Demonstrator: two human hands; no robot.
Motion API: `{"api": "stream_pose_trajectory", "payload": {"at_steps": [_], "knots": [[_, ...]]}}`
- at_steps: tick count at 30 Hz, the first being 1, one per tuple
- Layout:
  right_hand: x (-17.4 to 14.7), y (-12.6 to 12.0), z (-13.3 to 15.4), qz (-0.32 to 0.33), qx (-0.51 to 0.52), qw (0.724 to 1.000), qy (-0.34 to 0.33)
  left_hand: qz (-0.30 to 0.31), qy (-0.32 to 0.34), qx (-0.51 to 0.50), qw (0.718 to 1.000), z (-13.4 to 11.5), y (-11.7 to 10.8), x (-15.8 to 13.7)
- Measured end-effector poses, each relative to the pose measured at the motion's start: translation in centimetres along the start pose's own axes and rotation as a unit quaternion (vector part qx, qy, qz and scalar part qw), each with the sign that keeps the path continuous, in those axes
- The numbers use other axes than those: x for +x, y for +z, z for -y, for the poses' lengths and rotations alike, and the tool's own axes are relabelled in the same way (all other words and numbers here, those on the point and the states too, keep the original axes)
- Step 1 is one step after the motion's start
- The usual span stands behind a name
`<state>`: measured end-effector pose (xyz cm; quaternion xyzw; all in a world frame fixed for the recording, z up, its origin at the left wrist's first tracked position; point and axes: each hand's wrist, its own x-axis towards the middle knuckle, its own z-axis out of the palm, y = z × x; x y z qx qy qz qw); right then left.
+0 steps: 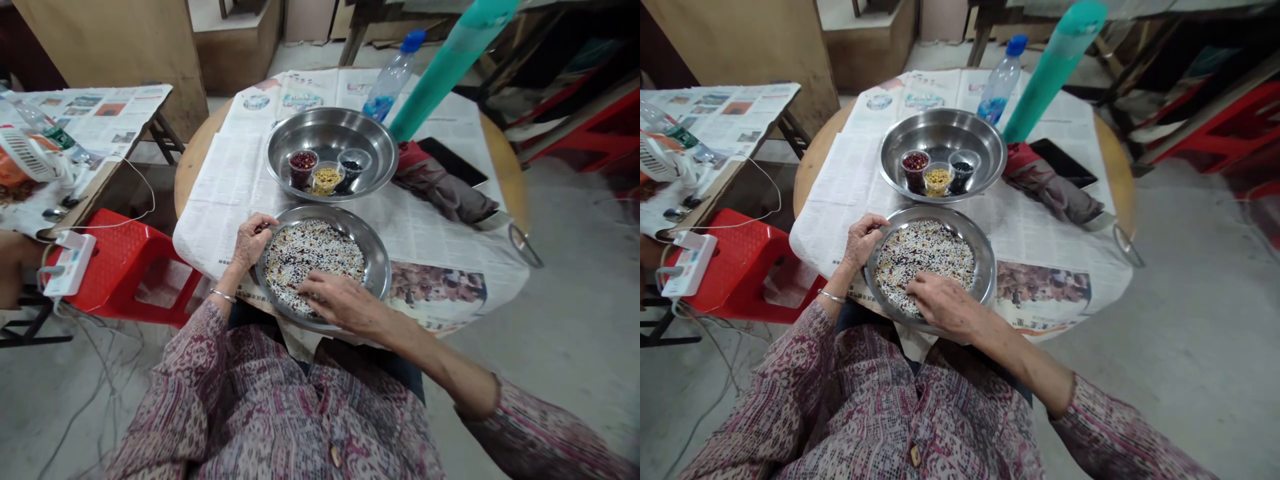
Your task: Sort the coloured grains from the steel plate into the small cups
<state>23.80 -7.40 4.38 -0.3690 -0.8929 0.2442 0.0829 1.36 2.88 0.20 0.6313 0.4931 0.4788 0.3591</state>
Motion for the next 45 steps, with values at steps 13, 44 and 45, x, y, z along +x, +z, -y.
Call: {"api": "stream_pose_trajectory", "payload": {"at_steps": [13,44,45], "knots": [[3.0,-0.6,-3.6,-0.160,-0.097,0.971,0.146,-0.004,-0.010,0.005,1.000,0.0,-0.1,0.0],[2.8,-1.0,-2.0,-0.119,-0.186,0.965,0.145,-0.005,0.002,0.012,1.000,0.0,0.1,0.0],[2.8,-1.3,-2.3,-0.138,-0.189,0.958,0.165,-0.003,0.001,0.012,1.000,-0.1,0.1,0.0]]}}
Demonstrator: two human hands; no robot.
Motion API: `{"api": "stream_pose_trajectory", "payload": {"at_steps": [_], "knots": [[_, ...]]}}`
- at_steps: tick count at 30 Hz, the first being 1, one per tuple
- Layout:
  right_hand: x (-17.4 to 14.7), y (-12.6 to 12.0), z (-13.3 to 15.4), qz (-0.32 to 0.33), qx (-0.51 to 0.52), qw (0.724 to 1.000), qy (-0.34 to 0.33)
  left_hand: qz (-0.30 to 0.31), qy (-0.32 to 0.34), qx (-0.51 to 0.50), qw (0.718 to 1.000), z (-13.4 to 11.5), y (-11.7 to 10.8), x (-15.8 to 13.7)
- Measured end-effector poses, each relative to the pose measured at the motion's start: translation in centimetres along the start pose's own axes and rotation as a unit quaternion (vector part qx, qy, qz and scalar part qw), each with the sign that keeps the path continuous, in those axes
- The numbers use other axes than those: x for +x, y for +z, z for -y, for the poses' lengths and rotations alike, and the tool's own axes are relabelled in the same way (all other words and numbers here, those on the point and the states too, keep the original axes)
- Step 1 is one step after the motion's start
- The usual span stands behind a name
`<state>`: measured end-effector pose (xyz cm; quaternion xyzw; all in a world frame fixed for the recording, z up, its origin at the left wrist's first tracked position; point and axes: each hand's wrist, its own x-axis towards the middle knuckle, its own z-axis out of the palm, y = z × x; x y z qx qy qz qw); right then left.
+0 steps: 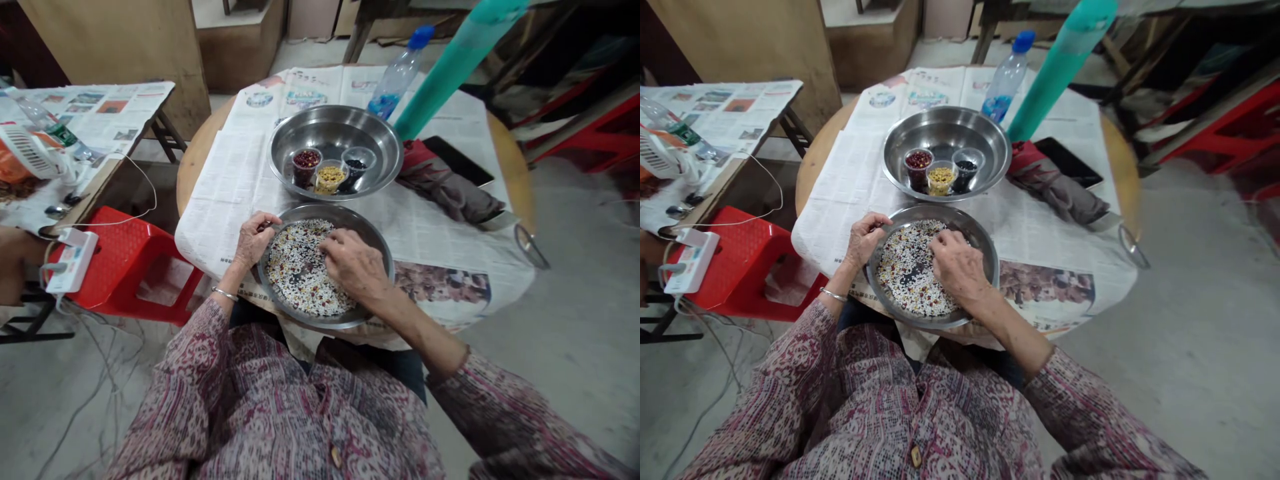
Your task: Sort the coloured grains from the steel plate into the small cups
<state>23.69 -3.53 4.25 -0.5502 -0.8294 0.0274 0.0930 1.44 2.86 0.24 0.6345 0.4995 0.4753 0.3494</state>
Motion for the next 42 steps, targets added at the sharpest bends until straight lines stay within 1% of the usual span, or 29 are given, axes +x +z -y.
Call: {"api": "stream_pose_trajectory", "payload": {"at_steps": [2,4,8,12,17,20,21,23,27,30,33,35,37,38,40,42], "knots": [[0.4,0.0,-0.3,-0.015,0.003,0.999,0.036,0.003,-0.003,-0.001,1.000,0.0,0.0,0.0],[0.7,0.2,-0.2,-0.007,0.017,0.999,0.049,0.003,-0.006,-0.002,1.000,-0.1,-0.1,0.0],[0.6,0.5,0.0,0.046,0.035,0.998,0.037,0.003,-0.007,0.000,1.000,-0.1,-0.1,0.0],[-0.8,-0.2,-0.8,0.092,0.028,0.995,0.031,0.004,-0.007,0.001,1.000,-0.1,-0.1,0.0],[-3.4,-1.7,-1.9,0.094,0.046,0.995,0.006,0.007,-0.011,0.002,1.000,-0.1,0.0,0.0],[-4.5,-1.7,-2.3,0.099,0.047,0.994,-0.031,0.004,-0.011,0.001,1.000,-0.1,0.0,0.0],[-4.6,-1.5,-2.4,0.099,0.047,0.993,-0.039,0.002,-0.011,-0.002,1.000,-0.1,-0.1,0.0],[-4.6,-0.8,-2.6,0.084,0.050,0.995,-0.034,-0.001,-0.013,-0.009,1.000,-0.1,-0.1,0.0],[-3.2,1.0,-2.6,0.020,0.109,0.994,-0.004,-0.002,-0.016,-0.018,1.000,-0.1,-0.1,0.0],[-1.9,1.8,-2.4,-0.018,0.150,0.988,0.005,-0.007,-0.017,-0.021,1.000,0.0,-0.1,0.1],[-0.9,1.9,-2.5,-0.058,0.125,0.990,0.030,-0.005,-0.024,-0.024,0.999,0.0,-0.1,0.0],[-0.7,1.8,-2.6,-0.072,0.092,0.992,0.055,-0.001,-0.028,-0.023,0.999,0.0,-0.1,0.0],[-0.7,1.6,-2.4,-0.063,0.080,0.992,0.071,0.000,-0.030,-0.020,0.999,0.0,-0.1,0.0],[-0.9,1.5,-2.2,-0.051,0.086,0.993,0.068,0.001,-0.029,-0.021,0.999,0.0,-0.1,0.0],[-1.2,1.3,-1.5,-0.019,0.120,0.992,0.039,-0.001,-0.027,-0.022,0.999,-0.1,-0.2,0.0],[-1.6,1.1,-0.6,0.014,0.166,0.986,-0.013,-0.002,-0.028,-0.020,0.999,-0.2,-0.2,0.0]]}}
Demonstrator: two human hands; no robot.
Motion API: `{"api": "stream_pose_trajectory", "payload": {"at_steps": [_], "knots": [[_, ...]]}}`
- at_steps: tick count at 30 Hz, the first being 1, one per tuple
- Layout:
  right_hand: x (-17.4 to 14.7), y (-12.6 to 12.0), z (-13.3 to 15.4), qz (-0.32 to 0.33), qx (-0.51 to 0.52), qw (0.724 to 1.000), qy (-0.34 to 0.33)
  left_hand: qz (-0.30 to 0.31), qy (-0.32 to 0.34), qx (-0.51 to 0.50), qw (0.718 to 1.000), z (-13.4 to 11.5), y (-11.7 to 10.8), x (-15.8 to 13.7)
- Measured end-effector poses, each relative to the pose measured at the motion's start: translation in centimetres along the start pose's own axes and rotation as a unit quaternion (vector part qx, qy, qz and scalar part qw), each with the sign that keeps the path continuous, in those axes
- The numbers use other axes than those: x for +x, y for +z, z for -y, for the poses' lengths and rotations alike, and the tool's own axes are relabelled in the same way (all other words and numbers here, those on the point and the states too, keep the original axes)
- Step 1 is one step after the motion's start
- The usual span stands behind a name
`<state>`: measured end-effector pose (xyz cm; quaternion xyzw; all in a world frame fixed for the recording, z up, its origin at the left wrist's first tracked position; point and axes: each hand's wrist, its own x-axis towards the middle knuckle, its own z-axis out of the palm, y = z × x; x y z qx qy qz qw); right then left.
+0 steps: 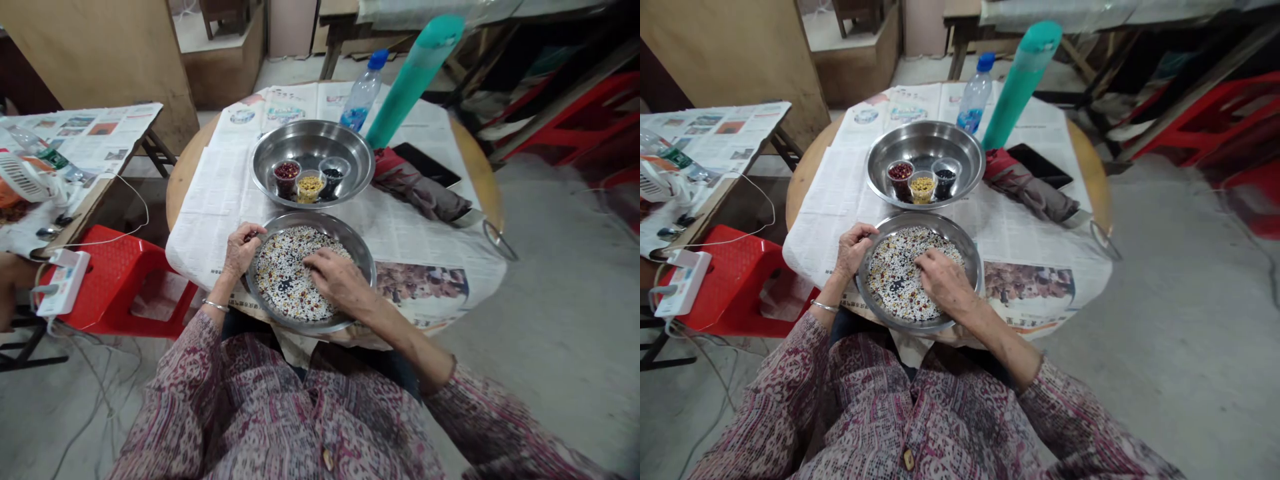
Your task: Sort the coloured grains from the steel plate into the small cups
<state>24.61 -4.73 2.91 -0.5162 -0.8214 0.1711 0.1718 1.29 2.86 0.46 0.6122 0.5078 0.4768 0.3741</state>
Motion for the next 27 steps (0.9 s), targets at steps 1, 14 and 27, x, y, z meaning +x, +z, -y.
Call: {"api": "stream_pose_trajectory", "payload": {"at_steps": [1,14,27], "knots": [[-0.2,0.0,0.5,0.017,0.019,0.999,-0.027,0.000,0.000,0.004,1.000,-0.1,0.0,0.0],[0.5,-2.4,-1.6,-0.030,-0.054,0.998,0.015,-0.010,-0.003,0.015,1.000,-0.8,-0.1,-0.3],[13.4,-7.8,-1.9,-0.134,-0.117,0.976,0.126,-0.005,-0.004,0.004,1.000,-0.8,-0.3,-0.4]]}}
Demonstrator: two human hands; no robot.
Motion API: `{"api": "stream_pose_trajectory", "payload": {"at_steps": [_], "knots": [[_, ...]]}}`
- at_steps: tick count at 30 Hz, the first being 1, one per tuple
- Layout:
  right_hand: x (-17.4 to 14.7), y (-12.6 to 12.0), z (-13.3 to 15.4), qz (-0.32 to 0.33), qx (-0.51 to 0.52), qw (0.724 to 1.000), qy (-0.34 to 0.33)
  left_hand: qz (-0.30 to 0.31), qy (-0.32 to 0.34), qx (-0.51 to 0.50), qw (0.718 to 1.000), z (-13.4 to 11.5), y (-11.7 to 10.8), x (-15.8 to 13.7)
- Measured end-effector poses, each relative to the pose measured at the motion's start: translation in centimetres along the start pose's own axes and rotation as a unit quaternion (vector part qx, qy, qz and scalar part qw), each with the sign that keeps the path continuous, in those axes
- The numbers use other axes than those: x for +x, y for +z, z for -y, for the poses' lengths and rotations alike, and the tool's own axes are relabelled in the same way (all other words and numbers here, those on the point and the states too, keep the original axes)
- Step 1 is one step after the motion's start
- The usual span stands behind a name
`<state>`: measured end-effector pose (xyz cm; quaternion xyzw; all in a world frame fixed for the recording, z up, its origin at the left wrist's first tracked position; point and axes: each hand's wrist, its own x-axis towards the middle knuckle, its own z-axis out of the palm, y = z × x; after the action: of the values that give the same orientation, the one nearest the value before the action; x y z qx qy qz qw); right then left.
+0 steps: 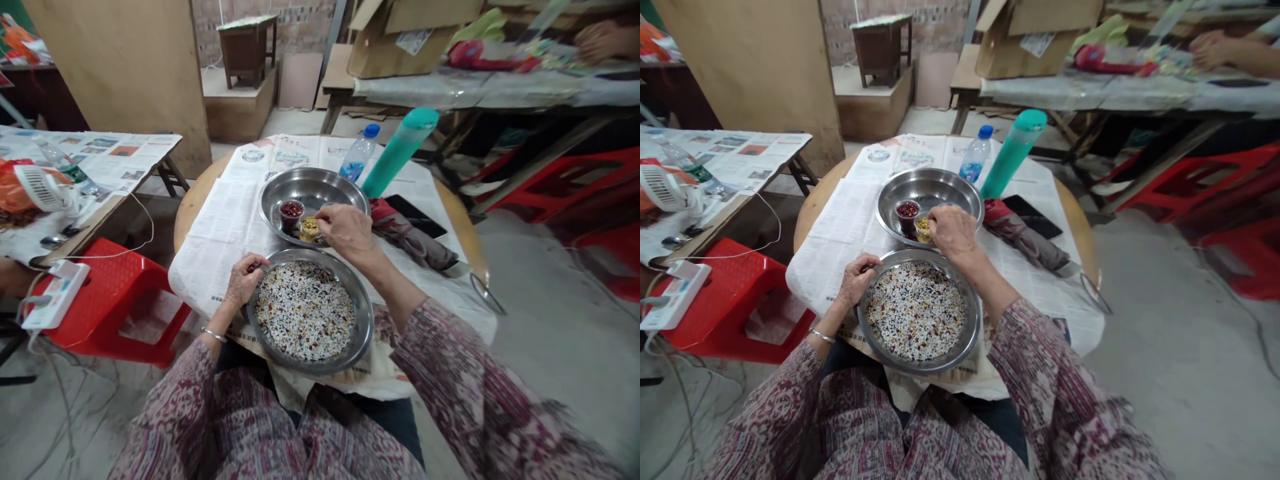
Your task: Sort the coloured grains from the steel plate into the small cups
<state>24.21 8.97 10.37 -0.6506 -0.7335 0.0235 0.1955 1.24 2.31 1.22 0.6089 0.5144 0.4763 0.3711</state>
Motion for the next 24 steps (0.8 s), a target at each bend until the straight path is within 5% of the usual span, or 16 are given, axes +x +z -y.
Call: {"api": "stream_pose_trajectory", "payload": {"at_steps": [10,24], "knots": [[2.8,2.1,-0.1,0.069,-0.072,0.995,-0.017,-0.001,-0.002,-0.003,1.000,-0.1,0.0,-0.1],[2.3,2.6,-0.7,0.008,-0.025,0.999,-0.038,-0.004,-0.009,0.001,1.000,-0.1,0.1,-0.1]]}}
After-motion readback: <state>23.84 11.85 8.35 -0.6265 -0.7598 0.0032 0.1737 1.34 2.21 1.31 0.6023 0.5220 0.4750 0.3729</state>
